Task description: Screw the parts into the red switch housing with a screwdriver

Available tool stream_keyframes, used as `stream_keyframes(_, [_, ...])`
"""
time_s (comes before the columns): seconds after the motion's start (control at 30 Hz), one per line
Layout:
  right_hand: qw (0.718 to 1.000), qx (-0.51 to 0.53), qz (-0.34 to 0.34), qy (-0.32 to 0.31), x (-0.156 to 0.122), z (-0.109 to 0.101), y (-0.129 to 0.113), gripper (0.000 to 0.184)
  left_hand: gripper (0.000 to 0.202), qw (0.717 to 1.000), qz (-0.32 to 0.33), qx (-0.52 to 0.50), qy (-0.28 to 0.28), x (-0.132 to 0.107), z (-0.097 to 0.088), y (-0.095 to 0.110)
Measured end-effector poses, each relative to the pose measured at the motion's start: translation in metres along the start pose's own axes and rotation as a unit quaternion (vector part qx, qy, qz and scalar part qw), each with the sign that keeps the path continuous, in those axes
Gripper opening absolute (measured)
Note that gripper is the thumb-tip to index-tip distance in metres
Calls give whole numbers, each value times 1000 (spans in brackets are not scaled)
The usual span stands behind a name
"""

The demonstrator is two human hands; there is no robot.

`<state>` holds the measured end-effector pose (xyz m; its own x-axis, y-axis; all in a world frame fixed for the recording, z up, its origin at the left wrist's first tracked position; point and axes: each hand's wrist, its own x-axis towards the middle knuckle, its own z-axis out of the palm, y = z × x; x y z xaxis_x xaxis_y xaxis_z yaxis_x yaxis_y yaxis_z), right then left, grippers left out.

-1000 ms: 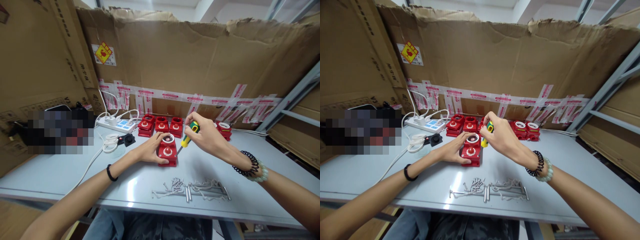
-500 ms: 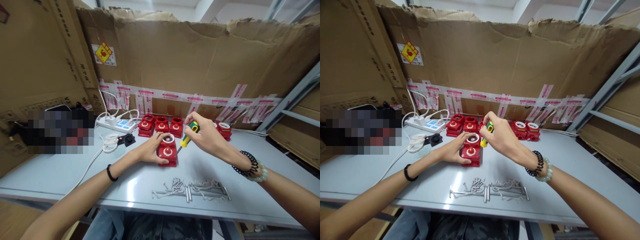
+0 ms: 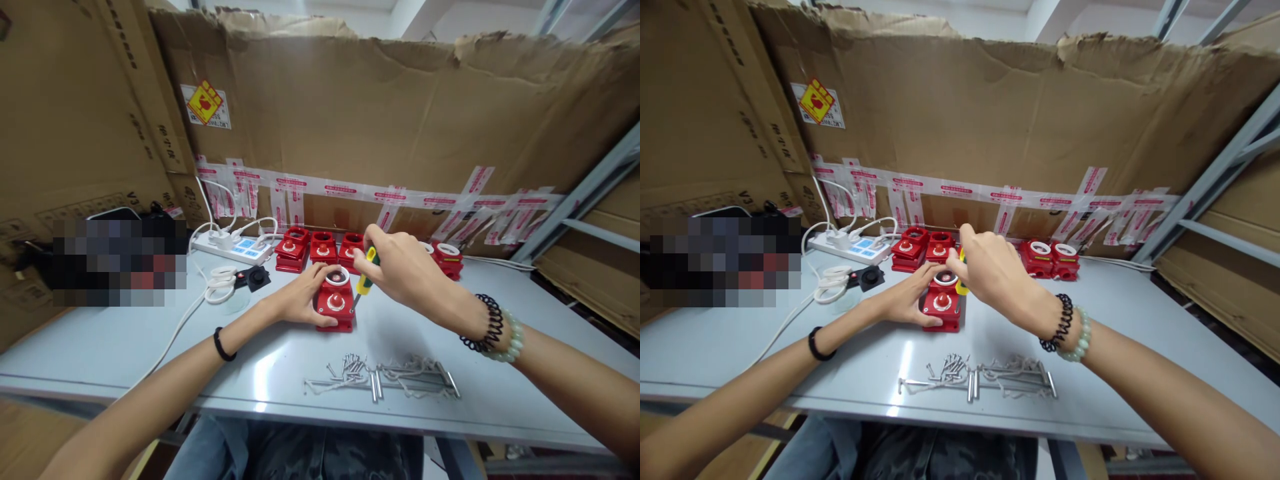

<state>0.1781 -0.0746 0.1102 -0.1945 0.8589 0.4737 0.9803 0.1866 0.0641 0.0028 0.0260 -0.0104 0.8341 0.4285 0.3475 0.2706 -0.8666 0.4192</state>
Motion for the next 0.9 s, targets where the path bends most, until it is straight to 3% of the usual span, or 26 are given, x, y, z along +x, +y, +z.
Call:
stream_keyframes(0.1, [994,-107,-16,-12,6,-4,-10,38,96,1000,-6,6,-2,0,2,-2])
stream_keyframes(0.2, [989,-131,-39,-48,11,-9,-15,38,95,1000,-9,2,-4,0,1,-1])
stream_keyframes(0.33, [991,-73,-63,-97,15,-18,-9,20,93,1000,-4,-9,-6,-2,0,1])
stream_keyframes(0.53, [958,64,-160,-228,14,-36,-1,19,97,1000,5,-4,-1,-3,1,-3])
stream_keyframes(0.6, [960,34,-153,-230,14,-35,-1,19,97,1000,-1,-4,-2,-3,1,-2])
stream_keyframes(0.73, [979,-86,-84,-165,17,-29,0,27,96,1000,-13,-9,-6,-3,0,0])
stream_keyframes(0.9, [963,47,-164,-209,17,-32,7,12,95,1000,0,-8,-2,-3,-1,1])
